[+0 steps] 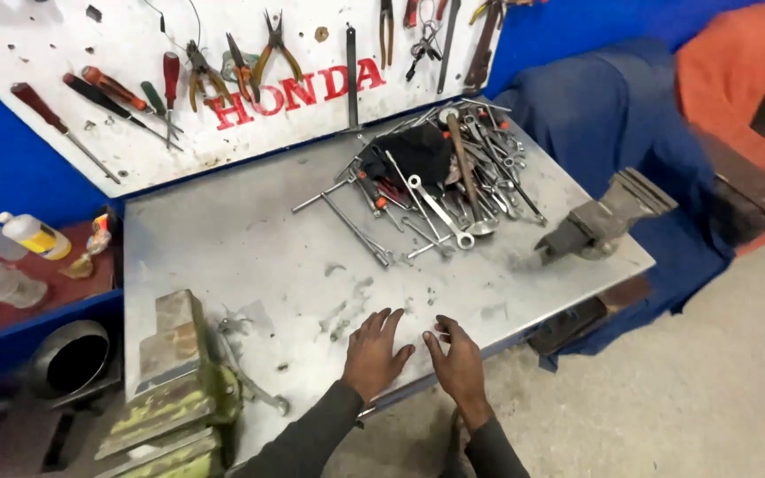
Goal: The person retrieves a metal tray from a cabinet, wipes it with a cloth, and places it on the workbench. They then pick up various tools from a pile on the bench, wipe them with the cloth, and place them into the tray.
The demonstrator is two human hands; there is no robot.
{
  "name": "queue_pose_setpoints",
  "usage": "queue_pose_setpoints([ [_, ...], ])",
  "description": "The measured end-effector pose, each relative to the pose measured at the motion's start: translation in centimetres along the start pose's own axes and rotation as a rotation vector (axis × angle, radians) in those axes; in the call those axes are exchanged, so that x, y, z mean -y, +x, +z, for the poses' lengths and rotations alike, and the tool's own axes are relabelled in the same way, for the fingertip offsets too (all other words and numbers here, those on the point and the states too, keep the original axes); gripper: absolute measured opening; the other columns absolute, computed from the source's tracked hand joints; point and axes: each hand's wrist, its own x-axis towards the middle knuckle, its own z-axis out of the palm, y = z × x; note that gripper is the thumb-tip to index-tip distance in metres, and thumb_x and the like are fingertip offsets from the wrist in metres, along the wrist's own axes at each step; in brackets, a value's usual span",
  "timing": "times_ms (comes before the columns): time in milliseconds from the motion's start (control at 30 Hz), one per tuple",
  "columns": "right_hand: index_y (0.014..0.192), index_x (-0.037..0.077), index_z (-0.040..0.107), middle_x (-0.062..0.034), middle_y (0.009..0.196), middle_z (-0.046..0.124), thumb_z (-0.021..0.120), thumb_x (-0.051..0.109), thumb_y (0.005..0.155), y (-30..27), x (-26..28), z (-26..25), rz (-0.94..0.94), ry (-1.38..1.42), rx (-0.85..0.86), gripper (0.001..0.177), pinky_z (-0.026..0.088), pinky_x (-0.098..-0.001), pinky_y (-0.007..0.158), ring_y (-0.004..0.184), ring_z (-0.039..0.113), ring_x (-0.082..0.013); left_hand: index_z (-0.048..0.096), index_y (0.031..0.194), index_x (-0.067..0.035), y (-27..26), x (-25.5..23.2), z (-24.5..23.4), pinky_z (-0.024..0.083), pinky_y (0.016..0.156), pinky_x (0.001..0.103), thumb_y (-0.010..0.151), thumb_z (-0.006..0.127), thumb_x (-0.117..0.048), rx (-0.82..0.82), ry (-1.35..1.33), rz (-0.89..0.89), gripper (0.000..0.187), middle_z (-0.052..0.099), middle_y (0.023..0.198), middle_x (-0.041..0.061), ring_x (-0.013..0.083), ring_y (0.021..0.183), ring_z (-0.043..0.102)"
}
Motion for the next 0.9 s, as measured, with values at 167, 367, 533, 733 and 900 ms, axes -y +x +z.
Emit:
queue_pose_setpoints([
  [167,0.132,0.014,0.058,-0.0038,0.123,0.070,0.060,0.043,0.089,11.5,-3.4,-2.8,0.018,0.004,0.126,0.052,0.055,-0.0389,0.088,0.111,0.069,-0.0222,0.040,0.146,-0.017,8.9,-2.1,2.8,0.041,0.096,0.054,0.091,0.063,-0.040,-0.007,0.004,-0.172,0.064,0.045,0.146,0.011,0.0321,0.133,0.042],
  [367,0.129,0.013,0.060,-0.0064,0.119,0.070,0.062,0.032,0.091,23.9,-4.5,-6.0,-0.177,-0.027,0.124,0.043,0.055,-0.0405,0.082,0.104,0.069,-0.0263,0.041,0.144,-0.017,18.0,-5.2,3.8,0.041,0.097,0.054,0.091,0.062,-0.041,-0.044,-0.021,-0.347,0.063,0.045,0.146,0.008,0.0337,0.129,0.046],
  [533,0.139,0.012,0.047,-0.0206,0.143,0.048,0.058,0.021,0.092,32.6,-0.5,-7.7,-0.518,-0.252,0.142,0.049,0.054,-0.0539,0.073,0.105,0.061,-0.0432,0.043,0.142,-0.014,21.7,-5.6,4.1,0.046,0.091,0.055,0.091,0.062,-0.038,-0.152,-0.042,-0.410,0.060,0.050,0.141,0.010,0.0373,0.121,0.052],
  [733,0.155,0.018,0.028,-0.0268,0.156,0.023,0.058,-0.006,0.081,41.5,2.4,-5.5,-0.867,-0.765,0.226,0.084,0.050,-0.0575,0.096,0.136,0.035,-0.0492,0.044,0.141,-0.010,23.2,-4.3,2.8,0.047,0.090,0.055,0.091,0.064,-0.033,-0.192,-0.059,-0.471,0.059,0.052,0.139,0.013,0.0385,0.118,0.055],
  [900,0.121,0.027,0.065,-0.0058,0.095,0.068,0.060,0.009,0.082,47.7,1.2,-1.9,-0.884,-0.959,0.178,0.044,0.052,-0.0495,0.078,0.095,0.065,-0.0348,0.044,0.141,-0.010,24.0,-2.1,1.0,0.049,0.084,0.057,0.092,0.062,-0.034,-0.186,-0.137,-0.536,0.058,0.052,0.139,0.015,0.0409,0.115,0.056],
])
